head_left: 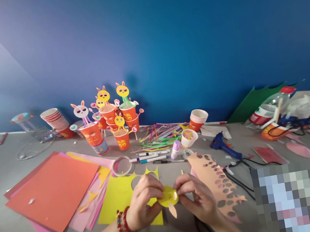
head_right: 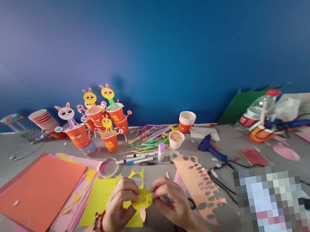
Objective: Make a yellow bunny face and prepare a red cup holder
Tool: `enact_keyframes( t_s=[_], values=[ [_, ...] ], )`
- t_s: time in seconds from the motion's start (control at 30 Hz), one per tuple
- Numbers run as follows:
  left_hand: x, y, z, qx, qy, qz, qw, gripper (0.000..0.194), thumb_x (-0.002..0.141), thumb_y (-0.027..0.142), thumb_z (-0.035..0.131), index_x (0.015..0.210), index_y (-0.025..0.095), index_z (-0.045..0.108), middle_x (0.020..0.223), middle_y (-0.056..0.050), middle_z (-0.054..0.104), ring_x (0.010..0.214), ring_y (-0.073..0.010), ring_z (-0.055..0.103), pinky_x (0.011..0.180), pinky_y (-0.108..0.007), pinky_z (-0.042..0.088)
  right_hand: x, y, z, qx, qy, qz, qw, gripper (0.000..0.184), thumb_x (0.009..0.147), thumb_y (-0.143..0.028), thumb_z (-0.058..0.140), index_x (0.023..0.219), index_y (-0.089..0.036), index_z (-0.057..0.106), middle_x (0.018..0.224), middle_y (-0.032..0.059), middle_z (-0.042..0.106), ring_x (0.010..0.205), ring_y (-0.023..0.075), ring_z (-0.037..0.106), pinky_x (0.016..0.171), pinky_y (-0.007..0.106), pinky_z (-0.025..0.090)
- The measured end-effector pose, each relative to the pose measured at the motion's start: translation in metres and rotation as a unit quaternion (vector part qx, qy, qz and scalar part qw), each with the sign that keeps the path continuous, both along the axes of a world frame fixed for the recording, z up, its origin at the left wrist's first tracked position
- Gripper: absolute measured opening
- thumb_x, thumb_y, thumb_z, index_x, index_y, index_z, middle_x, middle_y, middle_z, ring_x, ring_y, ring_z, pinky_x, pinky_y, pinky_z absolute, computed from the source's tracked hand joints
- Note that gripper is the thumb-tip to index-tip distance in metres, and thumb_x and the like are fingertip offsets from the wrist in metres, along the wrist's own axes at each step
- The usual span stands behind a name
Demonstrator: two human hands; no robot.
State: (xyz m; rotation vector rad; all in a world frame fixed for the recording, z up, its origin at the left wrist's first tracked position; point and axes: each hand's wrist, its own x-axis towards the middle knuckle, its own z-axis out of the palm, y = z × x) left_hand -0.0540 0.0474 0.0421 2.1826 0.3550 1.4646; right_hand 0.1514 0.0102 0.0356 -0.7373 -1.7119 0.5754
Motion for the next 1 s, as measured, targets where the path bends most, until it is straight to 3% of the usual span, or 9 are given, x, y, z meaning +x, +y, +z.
enact_keyframes(
  t_s=[0.23,0.47,0.8,1.0],
  values=[
    [-0.001,0.001,0.001,0.020,-0.003,0.001,1.000,0.008,0.097,0.025,0.053,0.097,0.019,0.058,0.089,-0.008,0.066,0.082,-0.0188,0.061,0.076,-0.036,0.051,-0.002,-0.003,0.003,0.008,-0.012,0.012,1.000,0.029,0.082,0.000,0.060,0.098,-0.025,0.061,0.091,0.0044,0.066,0.082,0.0184,0.065,0.073,0.029,0.053],
    [-0.002,0.005,0.000,0.024,0.012,-0.006,1.000,0.004,0.095,0.017,0.055,0.097,0.019,0.058,0.088,-0.008,0.066,0.081,-0.0181,0.060,0.073,-0.034,0.051,0.002,-0.009,0.006,-0.085,0.037,0.048,0.995,0.028,0.083,-0.008,0.056,0.104,-0.026,0.058,0.097,0.0065,0.060,0.082,0.0197,0.061,0.067,0.030,0.054],
    [0.000,0.005,0.003,0.015,0.008,-0.010,1.000,0.007,0.096,0.018,0.051,0.096,0.019,0.058,0.086,-0.008,0.066,0.080,-0.0186,0.061,0.072,-0.034,0.052,0.003,-0.007,0.020,-0.042,-0.012,0.040,0.998,0.022,0.084,-0.006,0.060,0.093,-0.026,0.063,0.086,0.0040,0.067,0.078,0.0203,0.065,0.068,0.032,0.053],
    [-0.001,0.004,0.004,0.015,0.010,-0.006,1.000,0.007,0.097,0.022,0.051,0.097,0.020,0.058,0.086,-0.008,0.066,0.079,-0.0189,0.061,0.072,-0.035,0.052,0.003,-0.008,0.019,-0.040,-0.021,0.038,0.998,0.026,0.081,-0.004,0.059,0.095,-0.026,0.064,0.087,0.0043,0.067,0.079,0.0204,0.066,0.068,0.032,0.053]
  ],
)
